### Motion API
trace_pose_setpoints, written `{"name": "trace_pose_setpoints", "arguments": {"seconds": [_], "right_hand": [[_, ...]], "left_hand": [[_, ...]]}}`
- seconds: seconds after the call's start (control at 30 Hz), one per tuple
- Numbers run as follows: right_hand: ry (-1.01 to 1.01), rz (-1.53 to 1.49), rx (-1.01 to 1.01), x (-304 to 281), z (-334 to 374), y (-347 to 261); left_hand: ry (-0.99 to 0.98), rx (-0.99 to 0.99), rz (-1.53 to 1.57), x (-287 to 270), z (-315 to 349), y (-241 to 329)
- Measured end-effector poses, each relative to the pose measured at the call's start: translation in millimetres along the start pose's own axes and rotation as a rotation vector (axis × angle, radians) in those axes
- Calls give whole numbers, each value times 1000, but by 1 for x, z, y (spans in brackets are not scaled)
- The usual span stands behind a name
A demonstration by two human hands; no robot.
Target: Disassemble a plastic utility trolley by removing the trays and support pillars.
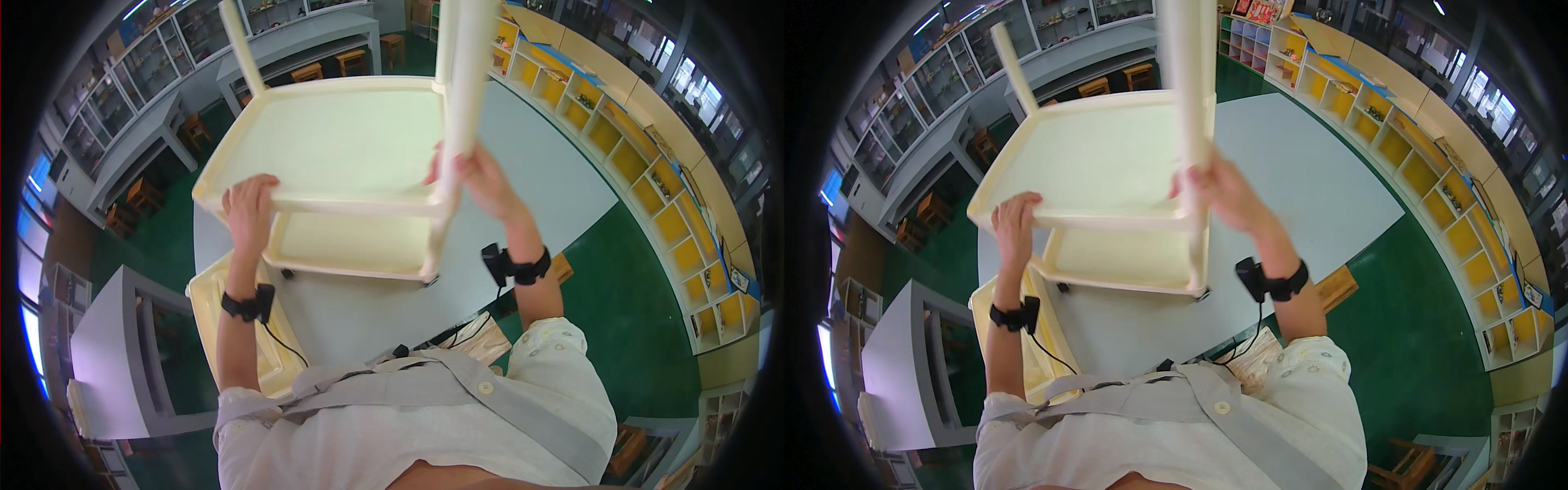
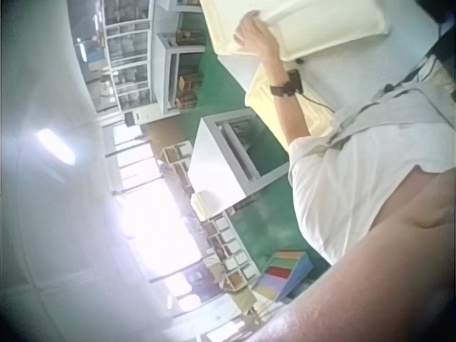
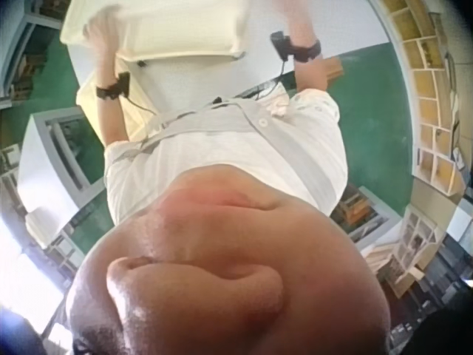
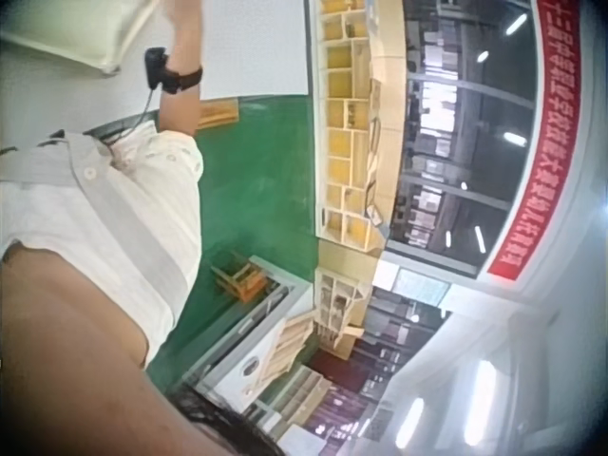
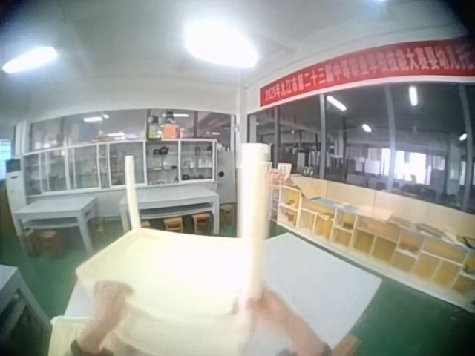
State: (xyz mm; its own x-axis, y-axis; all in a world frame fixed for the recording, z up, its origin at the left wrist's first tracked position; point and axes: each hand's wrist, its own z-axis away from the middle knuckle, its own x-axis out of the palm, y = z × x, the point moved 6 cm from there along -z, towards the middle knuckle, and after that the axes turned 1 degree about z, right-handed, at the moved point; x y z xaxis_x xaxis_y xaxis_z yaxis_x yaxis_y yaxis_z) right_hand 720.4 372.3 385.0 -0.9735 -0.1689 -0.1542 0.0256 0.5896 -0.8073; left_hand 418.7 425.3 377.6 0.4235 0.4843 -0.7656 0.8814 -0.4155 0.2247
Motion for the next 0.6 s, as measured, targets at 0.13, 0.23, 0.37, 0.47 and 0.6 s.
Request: {"name": "trace_pose_setpoints", "arguments": {"seconds": [0.13,0.23,0.37,0.47,0.6], "right_hand": [[-308,302,86,101,8,-10],[-210,764,-531,156,-9,-47],[-232,691,-374,134,-27,-42],[-350,868,-352,111,-32,-24],[-480,1126,-304,124,-23,3]], "left_hand": [[-115,-23,895,-4,-4,17],[-377,-15,1665,-6,15,47],[-246,122,1908,-41,20,28],[-401,178,1731,-49,33,19],[-141,-113,1658,-48,43,-2]]}}
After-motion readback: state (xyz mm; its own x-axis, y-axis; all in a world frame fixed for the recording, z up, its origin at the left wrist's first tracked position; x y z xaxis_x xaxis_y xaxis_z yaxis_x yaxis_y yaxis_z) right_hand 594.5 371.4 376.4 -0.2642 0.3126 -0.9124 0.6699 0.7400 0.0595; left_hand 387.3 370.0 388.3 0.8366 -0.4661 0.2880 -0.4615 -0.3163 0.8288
